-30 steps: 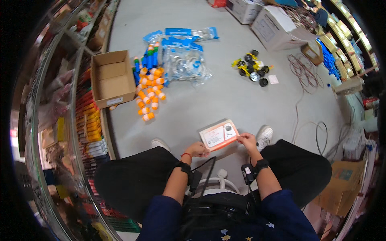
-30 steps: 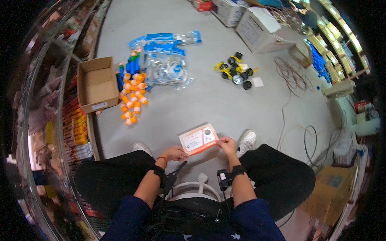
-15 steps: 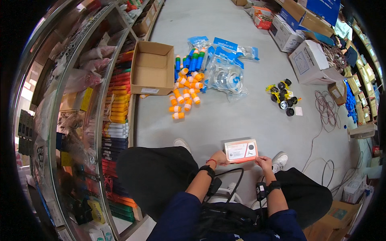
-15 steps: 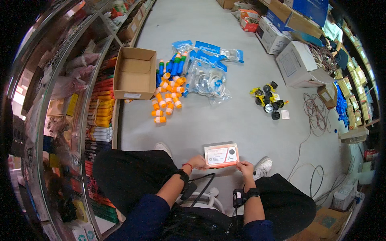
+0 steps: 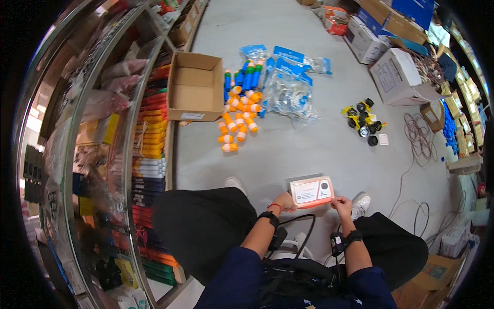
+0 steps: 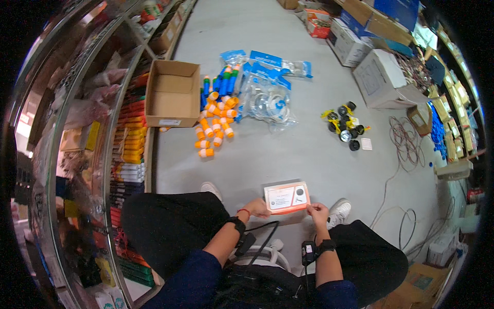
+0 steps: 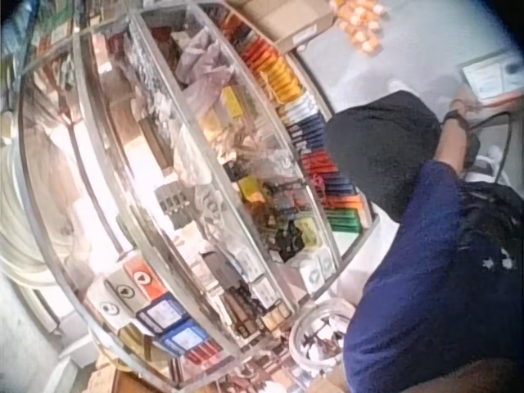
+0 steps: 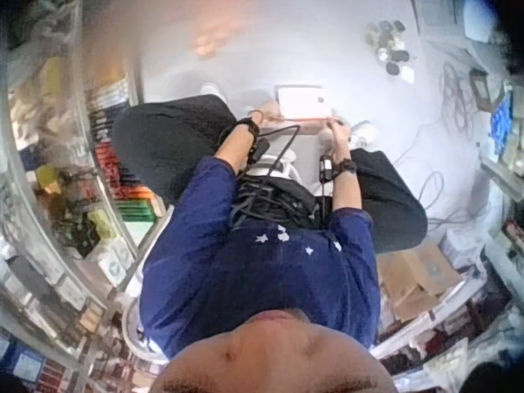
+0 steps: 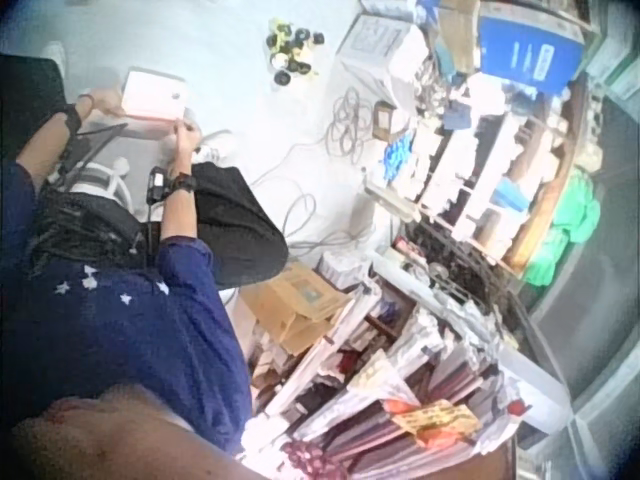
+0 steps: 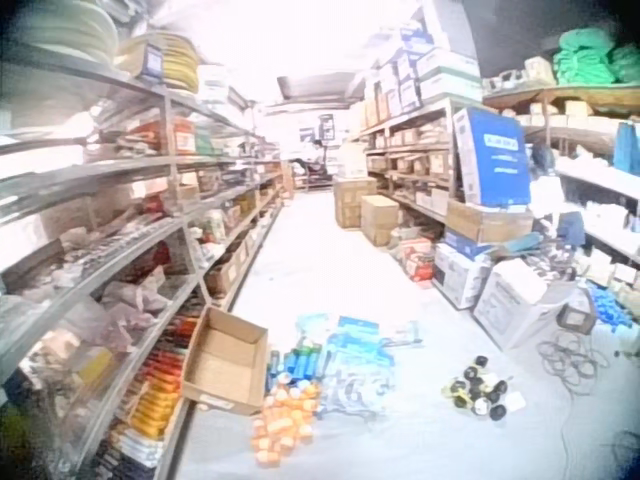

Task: The person assembles components of toy cars by hand, attaching wheels and other yellow and black plastic parts while sitting on the floor of a storage area.

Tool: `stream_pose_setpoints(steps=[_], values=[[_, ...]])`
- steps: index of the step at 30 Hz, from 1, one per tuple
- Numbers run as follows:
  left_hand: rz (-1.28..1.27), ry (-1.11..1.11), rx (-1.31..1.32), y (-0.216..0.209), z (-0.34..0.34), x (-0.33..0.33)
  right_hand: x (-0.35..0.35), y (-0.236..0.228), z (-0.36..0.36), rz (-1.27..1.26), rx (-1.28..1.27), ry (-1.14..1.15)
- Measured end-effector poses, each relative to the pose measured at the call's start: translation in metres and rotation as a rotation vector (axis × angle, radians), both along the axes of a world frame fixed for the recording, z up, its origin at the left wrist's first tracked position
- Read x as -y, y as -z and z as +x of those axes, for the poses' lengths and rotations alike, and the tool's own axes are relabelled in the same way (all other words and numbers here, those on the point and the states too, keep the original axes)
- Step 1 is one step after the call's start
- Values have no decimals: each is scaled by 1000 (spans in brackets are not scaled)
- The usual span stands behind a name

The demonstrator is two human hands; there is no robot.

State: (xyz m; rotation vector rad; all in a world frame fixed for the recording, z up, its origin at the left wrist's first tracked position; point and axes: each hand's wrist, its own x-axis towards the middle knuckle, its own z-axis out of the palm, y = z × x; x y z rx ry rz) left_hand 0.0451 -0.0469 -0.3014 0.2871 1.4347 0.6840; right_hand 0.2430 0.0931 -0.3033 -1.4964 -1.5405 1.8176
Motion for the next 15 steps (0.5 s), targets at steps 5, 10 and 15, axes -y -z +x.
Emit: stream_pose_setpoints(steps=[5,10,15], values=[[53,212,-107,22,-13,8,3,12,-5,78,75,-31],[99,-28,30,23,-10,11,7,14,-5,24,-18,103],[100,41,9,18,-10,6,8,12,-5,-61,-26,94]])
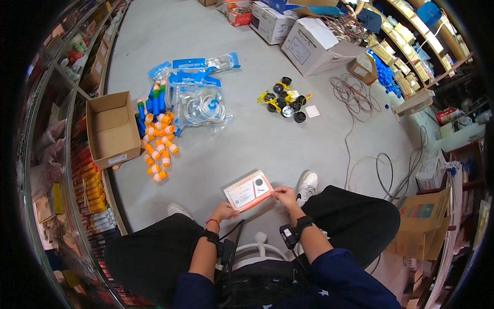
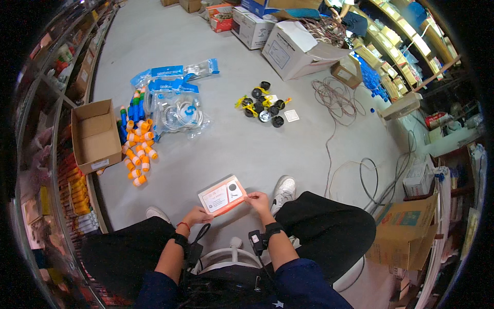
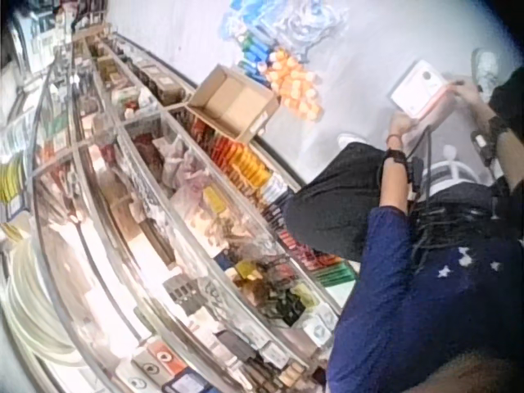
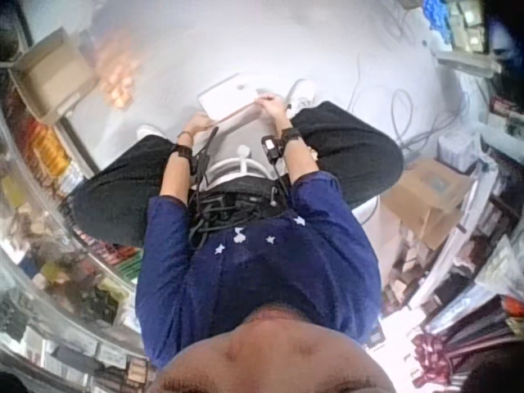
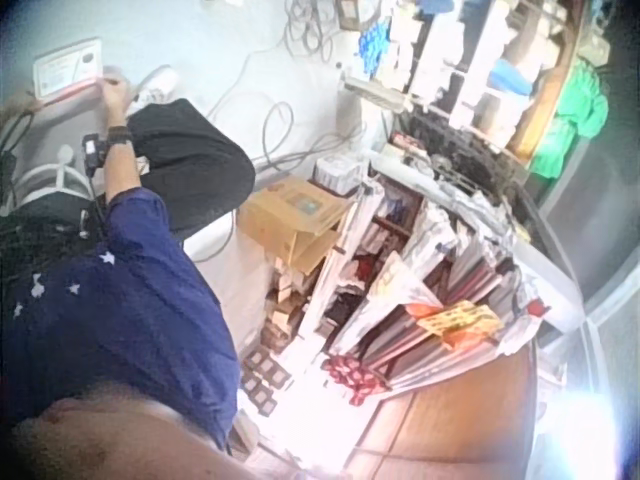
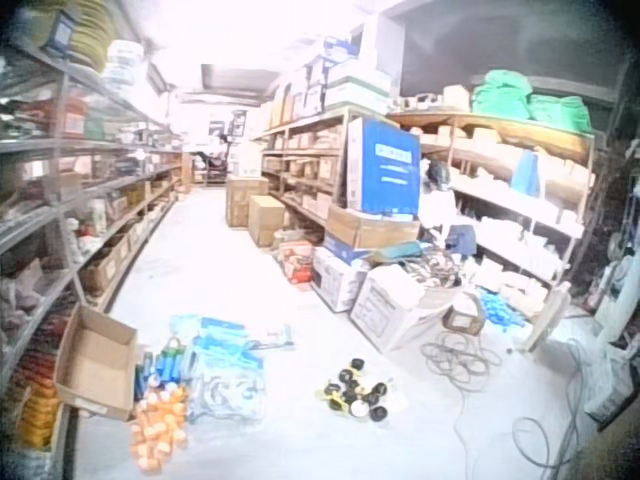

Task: The person assembles components of toy cars by hand, attaching wheels and other yellow and black plastic parts while sitting on the floor of a storage area.

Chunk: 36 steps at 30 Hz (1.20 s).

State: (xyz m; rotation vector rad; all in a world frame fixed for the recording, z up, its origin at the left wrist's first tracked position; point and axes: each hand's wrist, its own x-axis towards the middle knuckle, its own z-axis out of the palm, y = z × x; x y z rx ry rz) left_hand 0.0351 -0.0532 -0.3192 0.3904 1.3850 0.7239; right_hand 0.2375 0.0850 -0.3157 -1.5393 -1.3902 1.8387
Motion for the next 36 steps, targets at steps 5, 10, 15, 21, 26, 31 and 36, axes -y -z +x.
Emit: stream_pose_setpoints(steps=[5,10,15,21,26,31,36], values=[[-86,-17,-55,-16,5,-3,2,8,1,18,-7,-8],[-78,6,-30,-1,-1,7,5,9,-7,104,122,-59],[-73,-42,296,-45,-29,-10,-29,-24,0,-232,-140,-133],[217,-432,226,-81,-49,-45,-32,-49,-40,-180,-269,-64],[474,-69,-691,-37,-32,-35,10,-39,-49,816,518,-418],[342,305,-1099,-58,-4,-39,6,-36,-38,868,500,-409],[325,401,-1287,-70,-11,-46,-18,-22,-22,607,474,-11]])
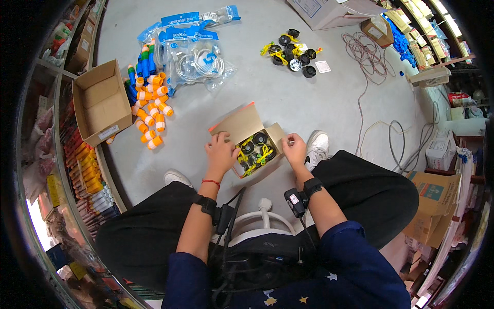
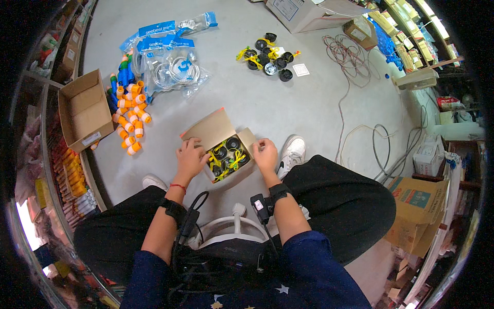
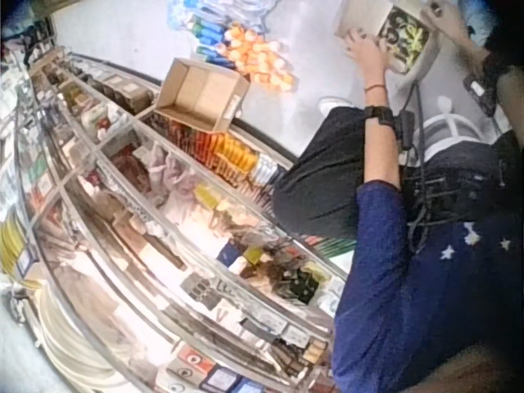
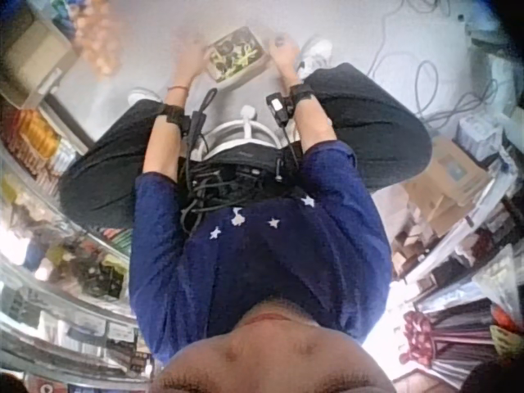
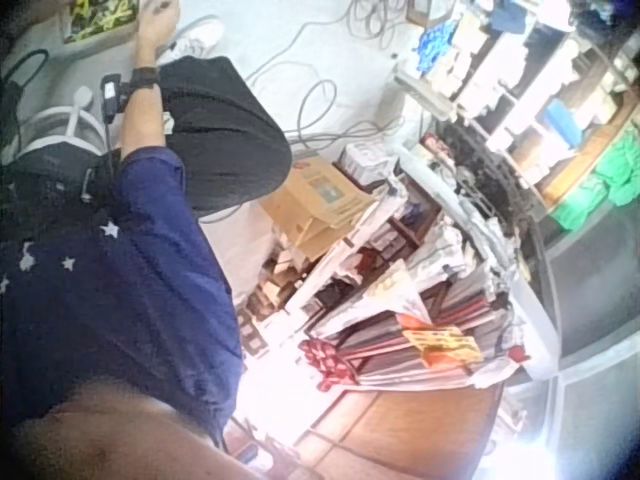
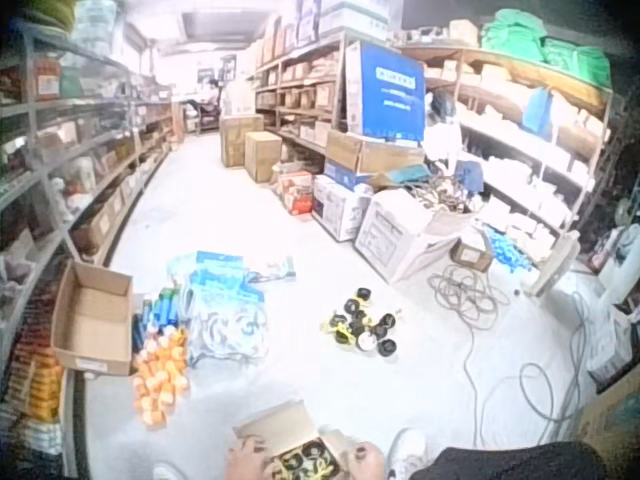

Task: The person assembles components of toy cars by hand, attaching wheels and other yellow and black plastic parts while sitting on the floor of a storage area.

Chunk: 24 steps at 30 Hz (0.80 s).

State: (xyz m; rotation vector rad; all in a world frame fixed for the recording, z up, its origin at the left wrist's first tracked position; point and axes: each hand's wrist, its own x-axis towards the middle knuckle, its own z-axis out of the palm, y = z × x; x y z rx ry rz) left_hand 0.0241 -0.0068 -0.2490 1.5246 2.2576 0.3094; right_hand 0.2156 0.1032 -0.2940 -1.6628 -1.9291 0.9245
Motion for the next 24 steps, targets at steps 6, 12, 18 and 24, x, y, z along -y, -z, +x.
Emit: stream_pose_setpoints(steps=[6,12,18,24], values=[[40,34,-172,0,-7,8,-13,0,4,52,247,-98],[-106,75,-247,8,-7,15,-30,31,6,-115,134,-301],[-84,75,-215,25,-15,22,-91,33,9,-773,-174,-504],[-122,106,-112,33,-17,8,-192,7,-4,-191,357,-348]])
